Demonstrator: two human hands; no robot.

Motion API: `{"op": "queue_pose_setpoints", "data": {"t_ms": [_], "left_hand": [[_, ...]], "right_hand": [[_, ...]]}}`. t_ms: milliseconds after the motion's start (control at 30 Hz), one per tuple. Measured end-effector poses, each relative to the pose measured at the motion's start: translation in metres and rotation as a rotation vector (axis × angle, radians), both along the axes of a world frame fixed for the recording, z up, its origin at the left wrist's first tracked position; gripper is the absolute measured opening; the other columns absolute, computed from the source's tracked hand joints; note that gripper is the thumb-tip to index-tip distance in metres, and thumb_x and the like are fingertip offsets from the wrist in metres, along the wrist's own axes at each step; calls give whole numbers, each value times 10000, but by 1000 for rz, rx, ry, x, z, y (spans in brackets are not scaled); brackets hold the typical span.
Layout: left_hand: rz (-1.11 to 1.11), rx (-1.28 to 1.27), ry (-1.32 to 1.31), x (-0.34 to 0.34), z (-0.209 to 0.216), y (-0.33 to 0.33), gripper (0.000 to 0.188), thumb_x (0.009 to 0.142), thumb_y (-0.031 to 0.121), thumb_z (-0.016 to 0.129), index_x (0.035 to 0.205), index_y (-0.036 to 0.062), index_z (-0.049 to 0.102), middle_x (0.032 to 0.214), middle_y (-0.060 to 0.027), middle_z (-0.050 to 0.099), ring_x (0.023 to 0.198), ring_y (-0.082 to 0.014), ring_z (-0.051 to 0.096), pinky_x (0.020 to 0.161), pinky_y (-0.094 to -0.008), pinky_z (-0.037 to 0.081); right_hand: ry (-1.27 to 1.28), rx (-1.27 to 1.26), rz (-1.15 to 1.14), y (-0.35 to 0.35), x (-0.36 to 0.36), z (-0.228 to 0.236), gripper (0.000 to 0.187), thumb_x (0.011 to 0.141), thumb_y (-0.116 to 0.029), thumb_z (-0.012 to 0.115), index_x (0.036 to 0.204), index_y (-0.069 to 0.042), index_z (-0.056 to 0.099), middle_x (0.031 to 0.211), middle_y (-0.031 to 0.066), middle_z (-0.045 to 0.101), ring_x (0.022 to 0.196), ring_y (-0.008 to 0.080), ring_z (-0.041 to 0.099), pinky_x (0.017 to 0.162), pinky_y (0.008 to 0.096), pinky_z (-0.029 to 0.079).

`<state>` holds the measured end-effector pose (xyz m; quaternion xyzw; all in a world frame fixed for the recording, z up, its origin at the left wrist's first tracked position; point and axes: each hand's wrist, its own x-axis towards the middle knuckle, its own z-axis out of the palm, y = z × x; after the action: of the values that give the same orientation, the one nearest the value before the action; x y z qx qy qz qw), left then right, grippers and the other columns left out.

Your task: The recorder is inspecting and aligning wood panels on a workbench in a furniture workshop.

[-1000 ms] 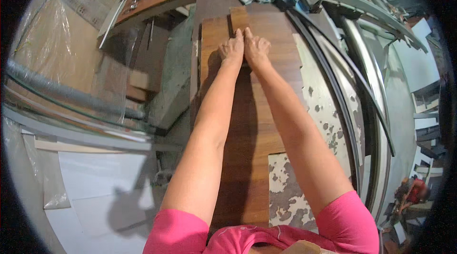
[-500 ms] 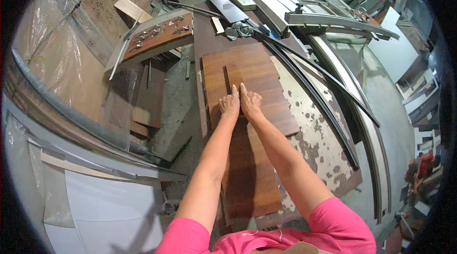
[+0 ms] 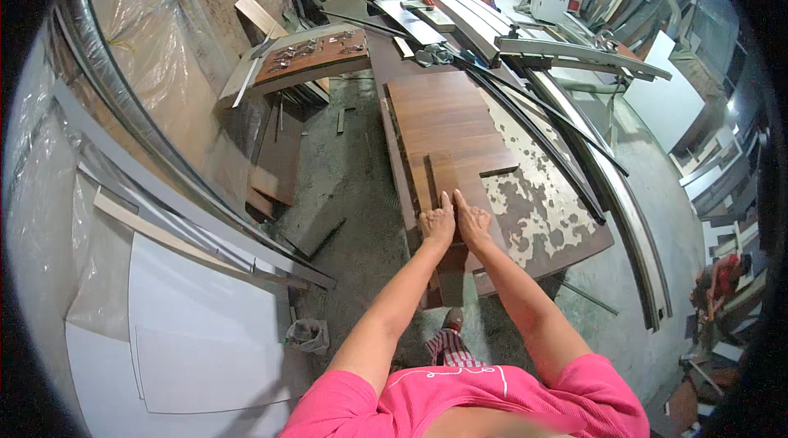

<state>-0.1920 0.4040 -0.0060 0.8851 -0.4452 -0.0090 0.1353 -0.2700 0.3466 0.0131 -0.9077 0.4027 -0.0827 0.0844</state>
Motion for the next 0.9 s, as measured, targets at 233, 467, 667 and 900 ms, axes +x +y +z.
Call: {"op": "queue_pose_setpoints", "data": {"t_ms": [233, 467, 667, 900], "left_hand": [[-10, -54, 23, -47, -7, 69, 447, 908, 297, 383, 1306, 97, 348, 753, -142, 648, 702, -293, 635, 703, -445, 456], [-28, -128, -86, -62, -6, 112, 434, 901, 287, 411, 1284, 87, 383, 694, -123, 643, 656, -266, 636, 638, -393, 479], [-50, -55, -70, -60, 2, 119, 435, 897, 282, 423, 1278, 76, 382, 668, -112, 641, 632, -271, 634, 614, -388, 480], [-7, -31, -17, -45, 2, 105, 437, 902, 276, 411, 1298, 98, 364, 707, -123, 644, 664, -261, 629, 645, -393, 460]], "right_hand": [[44, -89, 16, 71, -49, 1, 480, 860, -161, 424, 1328, -215, 333, 777, 135, 649, 683, 284, 641, 581, 373, 485], [11, -79, 25, 109, -66, -2, 487, 851, -144, 436, 1326, -196, 342, 735, 140, 639, 660, 286, 637, 572, 372, 484], [-31, -40, -4, 116, -65, 5, 468, 852, -149, 435, 1307, -230, 360, 713, 152, 633, 650, 296, 635, 561, 374, 486], [-85, -40, 7, 96, -46, -3, 466, 833, -163, 463, 1286, -238, 379, 691, 156, 624, 638, 311, 627, 567, 403, 481]]}}
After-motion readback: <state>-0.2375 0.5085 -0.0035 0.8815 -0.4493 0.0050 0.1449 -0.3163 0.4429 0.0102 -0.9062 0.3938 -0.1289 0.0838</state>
